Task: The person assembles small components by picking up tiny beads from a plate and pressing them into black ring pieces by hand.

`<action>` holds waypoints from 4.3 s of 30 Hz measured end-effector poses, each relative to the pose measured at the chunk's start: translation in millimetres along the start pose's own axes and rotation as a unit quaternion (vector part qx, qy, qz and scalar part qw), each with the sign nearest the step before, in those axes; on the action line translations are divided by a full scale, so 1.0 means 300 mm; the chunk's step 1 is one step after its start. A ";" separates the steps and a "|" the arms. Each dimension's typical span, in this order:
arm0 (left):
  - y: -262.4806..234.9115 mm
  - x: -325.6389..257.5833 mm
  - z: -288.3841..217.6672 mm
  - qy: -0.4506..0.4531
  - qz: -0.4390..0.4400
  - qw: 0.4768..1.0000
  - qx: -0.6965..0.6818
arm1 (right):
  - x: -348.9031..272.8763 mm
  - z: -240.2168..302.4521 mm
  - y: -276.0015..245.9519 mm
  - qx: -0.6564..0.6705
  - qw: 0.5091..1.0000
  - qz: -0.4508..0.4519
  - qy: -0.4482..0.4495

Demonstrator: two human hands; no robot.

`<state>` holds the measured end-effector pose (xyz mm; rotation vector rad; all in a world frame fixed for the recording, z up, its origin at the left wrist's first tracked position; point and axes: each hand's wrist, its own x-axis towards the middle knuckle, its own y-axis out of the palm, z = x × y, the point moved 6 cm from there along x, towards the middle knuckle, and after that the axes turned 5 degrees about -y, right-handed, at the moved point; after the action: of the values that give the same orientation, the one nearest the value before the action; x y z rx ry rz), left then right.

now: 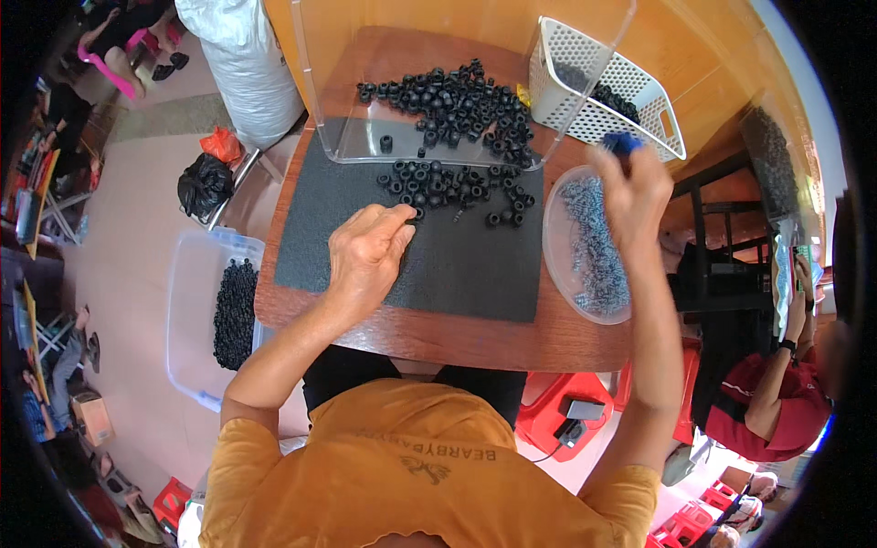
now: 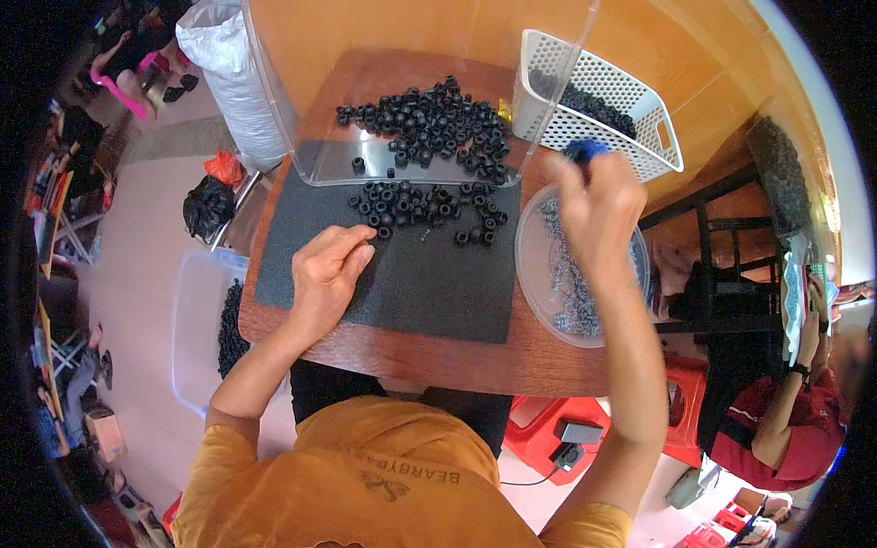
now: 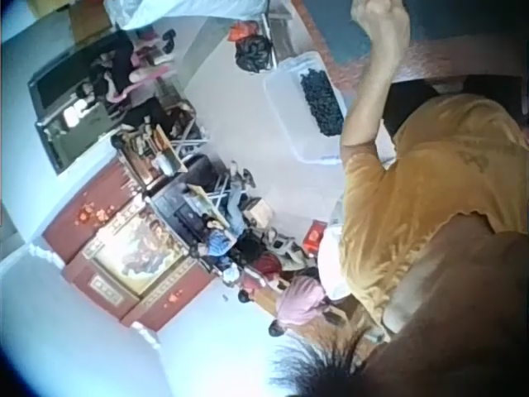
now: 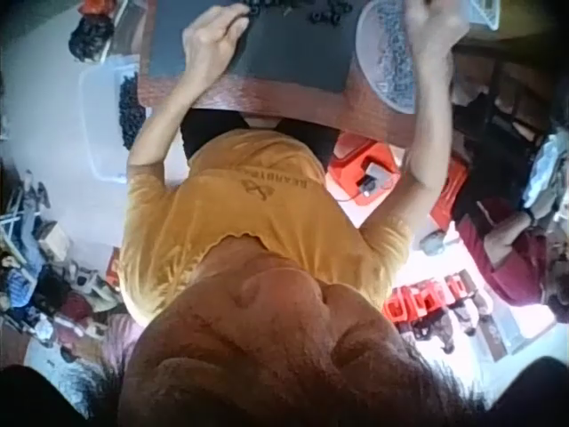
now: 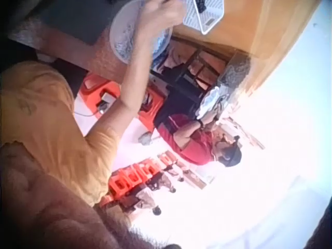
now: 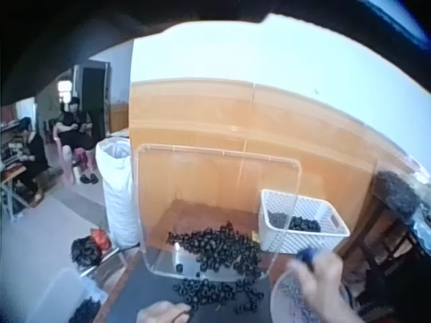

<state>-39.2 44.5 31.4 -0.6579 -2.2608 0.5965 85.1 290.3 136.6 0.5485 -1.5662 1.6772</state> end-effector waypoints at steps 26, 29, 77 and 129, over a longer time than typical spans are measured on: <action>0.150 0.039 -0.048 0.152 0.060 0.980 0.116 | -0.229 0.226 0.275 0.177 0.960 0.155 -0.150; 0.151 0.024 -0.033 0.147 0.056 0.982 0.108 | -0.240 0.286 0.299 0.151 0.948 0.165 -0.225; 0.172 -0.187 -0.032 -0.441 0.173 0.649 -0.596 | -0.364 0.378 0.111 0.347 0.925 0.124 0.095; 0.227 -0.255 -0.082 -0.432 0.117 0.573 -0.687 | -0.440 0.341 0.136 0.437 0.814 0.215 0.317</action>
<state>45.9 55.9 -29.5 -1.6387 -3.2966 -1.3401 116.3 161.4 27.4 0.0034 -0.3724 2.5690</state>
